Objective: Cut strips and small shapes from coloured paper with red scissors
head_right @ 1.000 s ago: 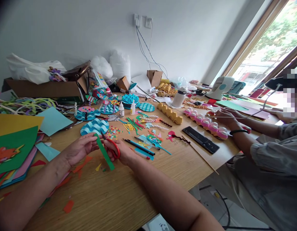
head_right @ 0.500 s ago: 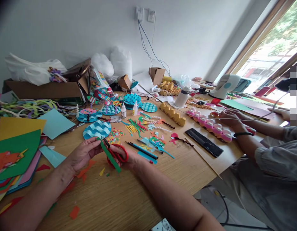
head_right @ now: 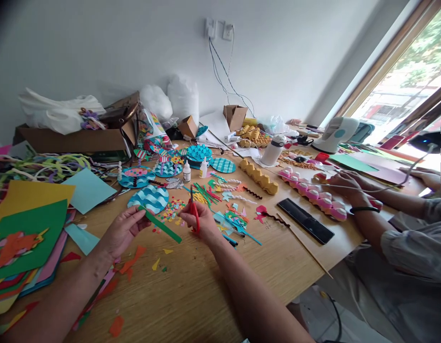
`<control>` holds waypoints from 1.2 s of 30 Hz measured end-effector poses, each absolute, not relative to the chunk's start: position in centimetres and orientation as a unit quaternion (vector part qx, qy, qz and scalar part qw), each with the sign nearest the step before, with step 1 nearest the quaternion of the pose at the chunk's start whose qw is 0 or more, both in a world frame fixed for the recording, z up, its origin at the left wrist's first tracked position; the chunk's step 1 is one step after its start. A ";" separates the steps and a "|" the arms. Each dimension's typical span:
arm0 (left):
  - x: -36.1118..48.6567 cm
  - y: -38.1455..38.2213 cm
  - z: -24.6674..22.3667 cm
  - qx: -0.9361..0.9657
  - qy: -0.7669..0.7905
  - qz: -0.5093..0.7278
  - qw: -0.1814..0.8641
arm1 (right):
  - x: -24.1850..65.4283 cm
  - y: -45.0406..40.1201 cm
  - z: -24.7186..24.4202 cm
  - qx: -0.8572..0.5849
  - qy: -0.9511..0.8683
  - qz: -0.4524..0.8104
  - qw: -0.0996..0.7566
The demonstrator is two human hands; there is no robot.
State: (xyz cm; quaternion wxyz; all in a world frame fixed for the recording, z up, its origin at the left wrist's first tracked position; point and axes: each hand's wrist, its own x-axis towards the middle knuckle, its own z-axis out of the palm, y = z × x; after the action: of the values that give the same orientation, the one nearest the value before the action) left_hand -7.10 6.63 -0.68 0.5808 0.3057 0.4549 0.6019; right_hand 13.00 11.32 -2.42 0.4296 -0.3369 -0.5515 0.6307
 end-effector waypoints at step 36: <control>-6.3 6.0 0.5 0.367 0.508 0.534 0.568 | 16.6 20.8 -0.1 -0.609 -0.770 0.129 0.142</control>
State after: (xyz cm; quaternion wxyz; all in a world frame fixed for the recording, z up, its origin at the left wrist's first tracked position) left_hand -6.31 6.05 0.47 0.5678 0.3672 0.5081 0.5335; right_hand 16.56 20.85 -0.07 0.1416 -0.6088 -0.7699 0.1288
